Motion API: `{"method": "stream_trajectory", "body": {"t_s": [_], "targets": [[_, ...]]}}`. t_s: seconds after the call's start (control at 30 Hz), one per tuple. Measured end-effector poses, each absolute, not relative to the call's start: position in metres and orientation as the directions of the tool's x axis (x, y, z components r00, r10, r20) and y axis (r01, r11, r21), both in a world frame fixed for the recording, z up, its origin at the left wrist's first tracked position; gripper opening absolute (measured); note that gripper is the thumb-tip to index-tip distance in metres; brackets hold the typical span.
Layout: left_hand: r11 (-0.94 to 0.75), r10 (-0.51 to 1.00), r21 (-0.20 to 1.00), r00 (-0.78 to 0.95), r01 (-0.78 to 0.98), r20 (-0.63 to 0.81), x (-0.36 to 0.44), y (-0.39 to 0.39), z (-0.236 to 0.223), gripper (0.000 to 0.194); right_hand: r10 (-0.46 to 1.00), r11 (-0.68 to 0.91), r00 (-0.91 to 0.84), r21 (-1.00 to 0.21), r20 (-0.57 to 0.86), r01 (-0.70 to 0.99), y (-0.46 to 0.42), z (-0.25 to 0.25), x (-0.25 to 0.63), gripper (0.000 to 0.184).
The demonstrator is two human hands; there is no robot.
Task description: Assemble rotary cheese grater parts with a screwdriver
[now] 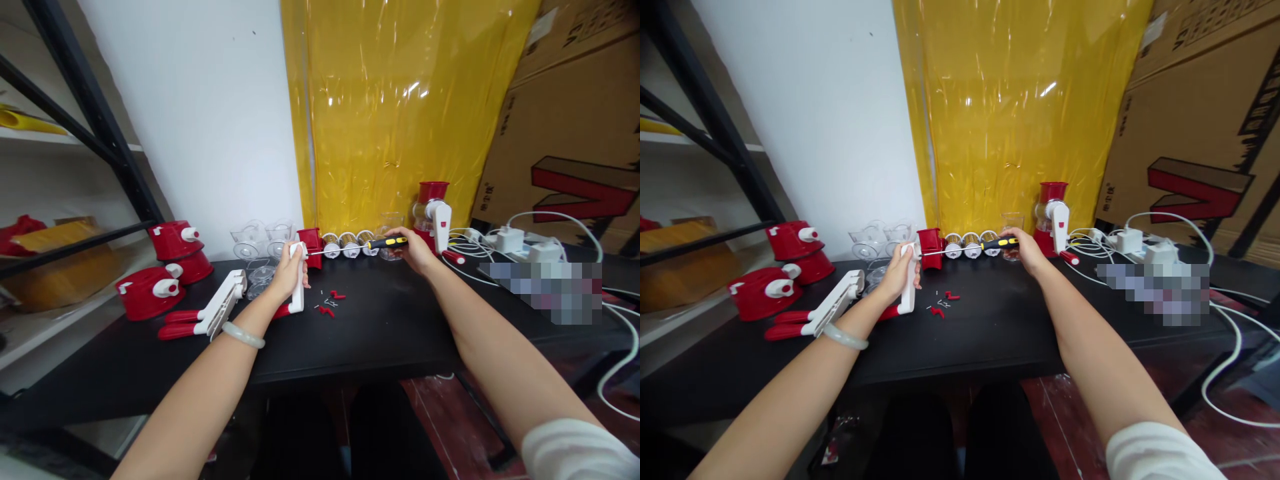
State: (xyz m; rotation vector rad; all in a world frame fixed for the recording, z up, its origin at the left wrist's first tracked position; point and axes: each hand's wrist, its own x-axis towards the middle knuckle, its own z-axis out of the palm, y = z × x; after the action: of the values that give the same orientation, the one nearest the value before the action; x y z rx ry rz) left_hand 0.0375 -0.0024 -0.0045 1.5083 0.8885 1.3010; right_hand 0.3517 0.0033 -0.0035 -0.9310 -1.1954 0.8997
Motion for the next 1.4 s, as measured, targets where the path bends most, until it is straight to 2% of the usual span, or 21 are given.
{"method": "stream_trajectory", "body": {"t_s": [0.07, 0.13, 0.23, 0.33, 0.43, 0.5, 0.6, 0.7, 0.9, 1.0, 1.07, 1.17, 1.23, 1.3, 1.4], "targets": [[-0.315, 0.929, 0.948, 0.186, -0.056, 0.320, 0.0373, -0.0016, -0.0055, 0.043, 0.920, 0.359, 0.149, -0.932, 0.362, 0.044, 0.0039, -0.0052, 0.3524, 0.043], [-0.315, 0.927, 0.947, 0.194, -0.062, 0.321, 0.0372, -0.0013, -0.0063, 0.044, 0.897, 0.402, 0.151, -0.909, 0.415, 0.108, 0.0041, -0.0064, 0.3518, 0.041], [-0.315, 0.926, 0.947, 0.199, -0.057, 0.320, 0.0373, -0.0018, -0.0069, 0.044, 0.885, 0.434, 0.196, -0.901, 0.423, -0.014, 0.0036, -0.0058, 0.3494, 0.032], [-0.314, 0.924, 0.948, 0.211, -0.050, 0.318, 0.0382, -0.0034, -0.0068, 0.044, 0.899, 0.422, 0.210, -0.888, 0.385, -0.180, 0.0027, -0.0035, 0.3483, 0.034], [-0.308, 0.924, 0.951, 0.226, -0.039, 0.309, 0.0393, -0.0049, -0.0071, 0.042, 0.893, 0.443, 0.189, -0.868, 0.408, -0.223, 0.0032, -0.0025, 0.3504, 0.032], [-0.302, 0.926, 0.953, 0.228, -0.035, 0.302, 0.0398, -0.0050, -0.0077, 0.042, 0.892, 0.439, 0.203, -0.881, 0.404, -0.177, 0.0048, -0.0034, 0.3524, 0.035], [-0.294, 0.929, 0.955, 0.223, -0.040, 0.295, 0.0397, -0.0037, -0.0086, 0.042, 0.896, 0.395, 0.226, -0.919, 0.381, -0.016, 0.0067, -0.0061, 0.3538, 0.052], [-0.292, 0.932, 0.956, 0.213, -0.042, 0.294, 0.0390, -0.0020, -0.0089, 0.040, 0.895, 0.384, 0.221, -0.921, 0.388, 0.062, 0.0060, -0.0073, 0.3523, 0.047], [-0.295, 0.932, 0.955, 0.211, -0.026, 0.293, 0.0379, -0.0019, -0.0087, 0.037, 0.913, 0.396, 0.195, -0.895, 0.359, -0.206, 0.0023, -0.0030, 0.3490, 0.039], [-0.297, 0.928, 0.954, 0.225, -0.032, 0.297, 0.0384, -0.0029, -0.0091, 0.037, 0.911, 0.407, 0.182, -0.880, 0.371, -0.244, 0.0026, -0.0018, 0.3511, 0.037], [-0.299, 0.926, 0.954, 0.230, -0.038, 0.299, 0.0386, -0.0027, -0.0097, 0.038, 0.905, 0.413, 0.195, -0.890, 0.378, -0.193, 0.0040, -0.0028, 0.3529, 0.035], [-0.306, 0.926, 0.951, 0.220, -0.033, 0.306, 0.0384, -0.0012, -0.0105, 0.037, 0.886, 0.418, 0.222, -0.909, 0.408, 0.003, 0.0066, -0.0059, 0.3543, 0.044], [-0.305, 0.929, 0.952, 0.211, -0.027, 0.304, 0.0382, -0.0003, -0.0109, 0.037, 0.866, 0.437, 0.226, -0.895, 0.445, 0.090, 0.0071, -0.0074, 0.3539, 0.043], [-0.300, 0.932, 0.954, 0.206, -0.029, 0.299, 0.0381, -0.0001, -0.0110, 0.038, 0.860, 0.458, 0.231, -0.888, 0.456, 0.046, 0.0061, -0.0077, 0.3527, 0.035], [-0.300, 0.931, 0.953, 0.209, -0.036, 0.300, 0.0383, -0.0008, -0.0107, 0.041, 0.884, 0.450, 0.206, -0.882, 0.419, -0.139, 0.0028, -0.0062, 0.3513, 0.029]]}}
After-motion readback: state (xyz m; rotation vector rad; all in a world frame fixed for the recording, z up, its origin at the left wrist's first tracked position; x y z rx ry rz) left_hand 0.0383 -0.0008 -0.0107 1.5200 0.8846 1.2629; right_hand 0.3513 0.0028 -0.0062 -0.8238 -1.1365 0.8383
